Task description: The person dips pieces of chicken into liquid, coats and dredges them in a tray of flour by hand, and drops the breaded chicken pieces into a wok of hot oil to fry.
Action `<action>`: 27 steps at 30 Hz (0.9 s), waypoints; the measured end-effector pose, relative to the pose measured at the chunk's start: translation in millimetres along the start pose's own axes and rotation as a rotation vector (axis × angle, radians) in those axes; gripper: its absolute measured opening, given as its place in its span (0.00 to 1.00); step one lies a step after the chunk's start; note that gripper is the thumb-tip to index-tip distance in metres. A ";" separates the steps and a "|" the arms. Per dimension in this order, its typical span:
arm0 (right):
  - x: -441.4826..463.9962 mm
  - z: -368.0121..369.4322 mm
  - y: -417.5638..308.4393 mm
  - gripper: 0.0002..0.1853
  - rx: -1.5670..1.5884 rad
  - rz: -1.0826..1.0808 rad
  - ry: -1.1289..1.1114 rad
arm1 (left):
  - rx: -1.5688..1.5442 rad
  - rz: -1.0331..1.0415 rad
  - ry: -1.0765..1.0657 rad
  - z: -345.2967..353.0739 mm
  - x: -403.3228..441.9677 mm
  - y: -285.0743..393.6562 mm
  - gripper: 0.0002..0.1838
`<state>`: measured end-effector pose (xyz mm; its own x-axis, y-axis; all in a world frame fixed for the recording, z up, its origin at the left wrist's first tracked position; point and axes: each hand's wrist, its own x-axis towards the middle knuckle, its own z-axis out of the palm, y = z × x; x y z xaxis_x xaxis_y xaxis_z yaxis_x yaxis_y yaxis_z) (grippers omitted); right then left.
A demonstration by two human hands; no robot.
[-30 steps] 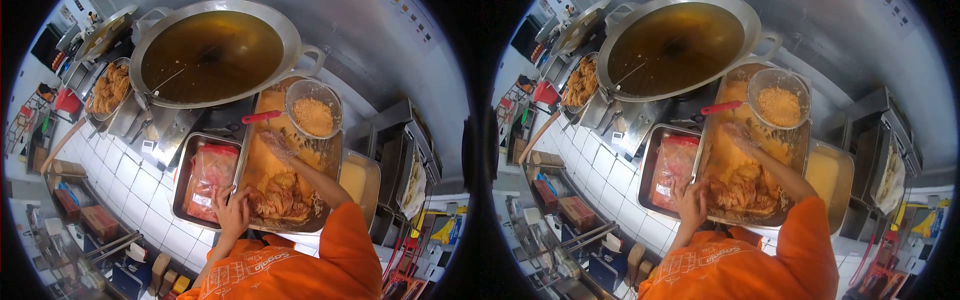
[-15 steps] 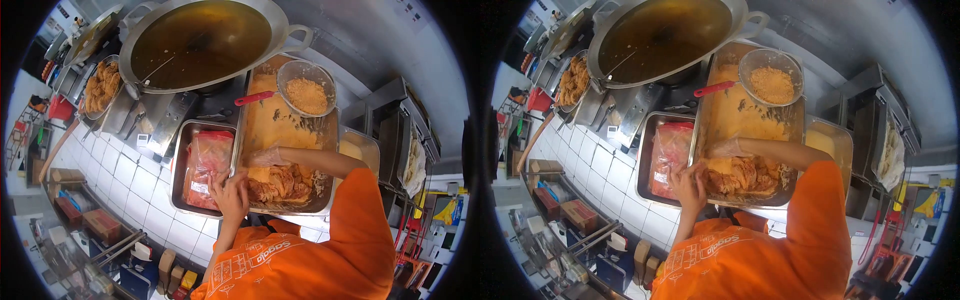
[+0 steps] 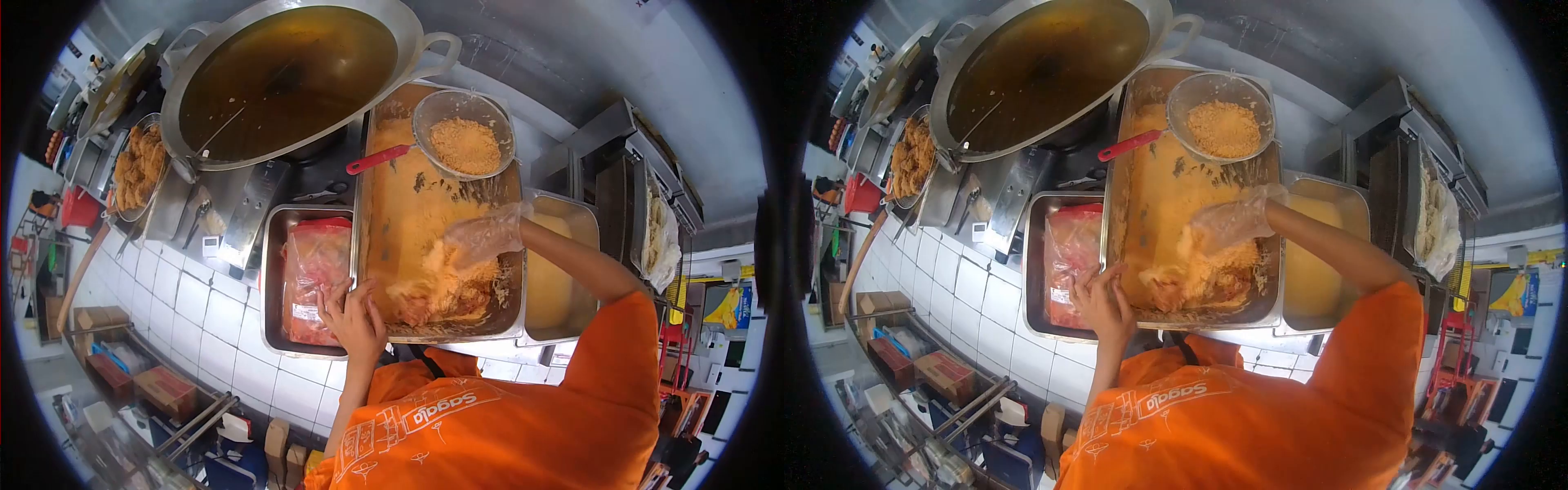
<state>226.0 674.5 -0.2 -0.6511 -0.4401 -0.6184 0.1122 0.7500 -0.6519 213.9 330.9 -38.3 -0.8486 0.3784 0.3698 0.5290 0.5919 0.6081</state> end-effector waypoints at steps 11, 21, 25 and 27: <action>210.9 62.2 18.0 0.26 0.043 0.131 0.245 | -0.001 0.011 0.033 -1.2 -1.0 -1.1 0.15; 212.3 89.7 36.0 0.20 0.733 -0.034 -0.115 | 0.002 0.032 0.083 -0.3 0.4 0.1 0.15; 203.5 83.3 22.9 0.24 0.481 -0.181 -0.164 | -0.004 0.032 0.059 -3.2 0.7 1.5 0.14; 191.1 68.6 6.0 0.25 0.336 -0.263 -0.217 | -0.011 0.019 0.072 -2.9 0.8 2.8 0.13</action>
<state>153.8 560.9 -152.4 -0.5223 -0.7133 -0.4673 0.2247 0.4136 -0.8823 214.7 330.7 -34.2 -0.8370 0.3370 0.4310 0.5454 0.5772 0.6078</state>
